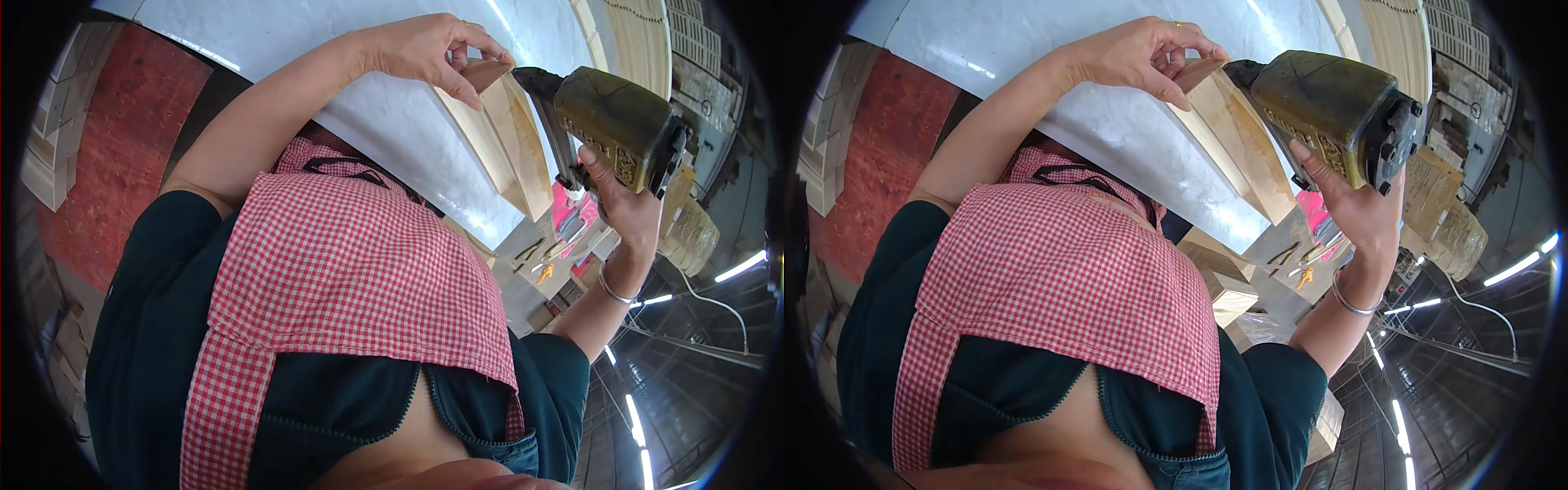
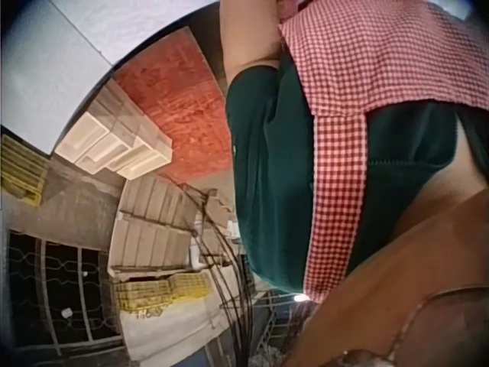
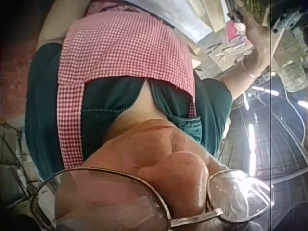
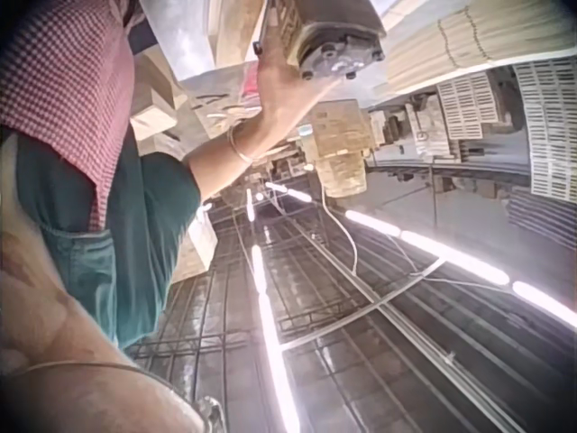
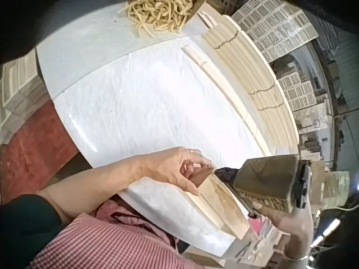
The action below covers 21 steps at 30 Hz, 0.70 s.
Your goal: Assembling wooden box components by applying glue and using a staple gun to secure pieces.
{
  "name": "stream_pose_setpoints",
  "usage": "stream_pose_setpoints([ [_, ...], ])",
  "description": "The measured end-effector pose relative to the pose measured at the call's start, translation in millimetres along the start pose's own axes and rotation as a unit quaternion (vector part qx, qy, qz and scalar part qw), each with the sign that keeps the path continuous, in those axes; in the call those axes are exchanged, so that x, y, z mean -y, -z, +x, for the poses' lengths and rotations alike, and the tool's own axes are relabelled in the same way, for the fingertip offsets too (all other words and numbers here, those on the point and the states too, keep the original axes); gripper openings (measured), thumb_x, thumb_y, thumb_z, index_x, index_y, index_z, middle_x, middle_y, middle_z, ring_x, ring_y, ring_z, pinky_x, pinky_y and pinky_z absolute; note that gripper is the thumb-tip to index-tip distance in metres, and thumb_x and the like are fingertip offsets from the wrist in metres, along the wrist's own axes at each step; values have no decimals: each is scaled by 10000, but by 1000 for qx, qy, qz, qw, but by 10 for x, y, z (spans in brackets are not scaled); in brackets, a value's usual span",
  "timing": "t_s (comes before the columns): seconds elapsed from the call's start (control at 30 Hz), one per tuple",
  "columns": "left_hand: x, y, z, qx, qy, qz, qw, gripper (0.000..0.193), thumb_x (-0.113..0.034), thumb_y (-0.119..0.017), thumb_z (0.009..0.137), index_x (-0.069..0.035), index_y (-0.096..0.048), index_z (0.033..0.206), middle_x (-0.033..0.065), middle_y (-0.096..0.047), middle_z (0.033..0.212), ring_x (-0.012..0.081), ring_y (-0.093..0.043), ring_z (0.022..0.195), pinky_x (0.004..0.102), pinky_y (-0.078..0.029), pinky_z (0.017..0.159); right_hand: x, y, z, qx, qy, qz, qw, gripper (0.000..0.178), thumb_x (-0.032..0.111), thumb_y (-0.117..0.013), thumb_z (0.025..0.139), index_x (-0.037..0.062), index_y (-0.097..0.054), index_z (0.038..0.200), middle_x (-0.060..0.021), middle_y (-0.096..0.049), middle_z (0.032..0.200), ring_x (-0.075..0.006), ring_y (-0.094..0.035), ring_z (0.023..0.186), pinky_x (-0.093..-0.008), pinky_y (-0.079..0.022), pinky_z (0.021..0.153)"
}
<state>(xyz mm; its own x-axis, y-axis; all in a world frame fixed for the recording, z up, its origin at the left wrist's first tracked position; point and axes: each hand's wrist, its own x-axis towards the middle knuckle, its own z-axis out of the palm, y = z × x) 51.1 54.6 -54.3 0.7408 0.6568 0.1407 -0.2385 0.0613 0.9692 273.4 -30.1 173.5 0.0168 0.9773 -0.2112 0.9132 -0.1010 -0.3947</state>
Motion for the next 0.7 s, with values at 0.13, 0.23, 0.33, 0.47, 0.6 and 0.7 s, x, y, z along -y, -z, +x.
stream_pose_setpoints([
  [0.13, -26, 24, 3, 1, 4, -8, 1000, 639, -33, -883, 654, -103, -707, 1265, 0, -650, 1016, 109, -455, 662, 205, -470, 654, -17, -12, 42, -1, 34, -9, 999, 465, 111, -893, 753, -25, -653, 1127, -152, -736, 1047, -257, -718, 857, -333, -592, 727],
  [0.23, -43, 26, 5, 3, 8, -13, 1000, 641, -32, -883, 657, -109, -707, 1268, -1, -651, 1018, 110, -451, 663, 203, -468, 655, -14, -19, 34, 1, 31, -2, 1000, 461, 111, -890, 758, -26, -653, 1128, -147, -740, 1032, -252, -719, 836, -324, -592, 707],
  [0.33, -56, 20, 7, 4, 11, -16, 1000, 642, -32, -883, 659, -116, -707, 1271, -3, -651, 1020, 110, -447, 663, 200, -465, 657, 25, -32, 19, 9, -10, 24, 1000, 465, 109, -887, 762, -27, -652, 1140, -137, -746, 1007, -242, -720, 800, -307, -589, 671],
  [0.47, -96, 6, 12, 10, 14, -17, 1000, 644, -30, -882, 662, -124, -707, 1275, -4, -652, 1023, 110, -442, 664, 197, -462, 658, 124, -35, 36, 33, -75, -11, 997, 472, 112, -882, 769, -24, -653, 1159, -129, -751, 989, -233, -720, 778, -297, -589, 651],
  [0.6, -123, -5, 0, 8, 10, -3, 1000, 641, -36, -879, 670, -132, -707, 1280, -3, -657, 1032, 117, -445, 672, 200, -462, 670, 127, -63, 46, 36, -83, -26, 996, 482, 118, -878, 775, -15, -653, 1180, -124, -751, 994, -228, -719, 770, -295, -591, 649],
  [0.7, -111, -16, -14, 7, 6, 14, 1000, 636, -43, -875, 678, -138, -707, 1284, 0, -662, 1041, 124, -449, 680, 204, -464, 682, 98, -57, -25, 28, -71, -27, 997, 490, 124, -876, 779, -7, -653, 1196, -122, -750, 1005, -227, -719, 770, -297, -592, 654],
])
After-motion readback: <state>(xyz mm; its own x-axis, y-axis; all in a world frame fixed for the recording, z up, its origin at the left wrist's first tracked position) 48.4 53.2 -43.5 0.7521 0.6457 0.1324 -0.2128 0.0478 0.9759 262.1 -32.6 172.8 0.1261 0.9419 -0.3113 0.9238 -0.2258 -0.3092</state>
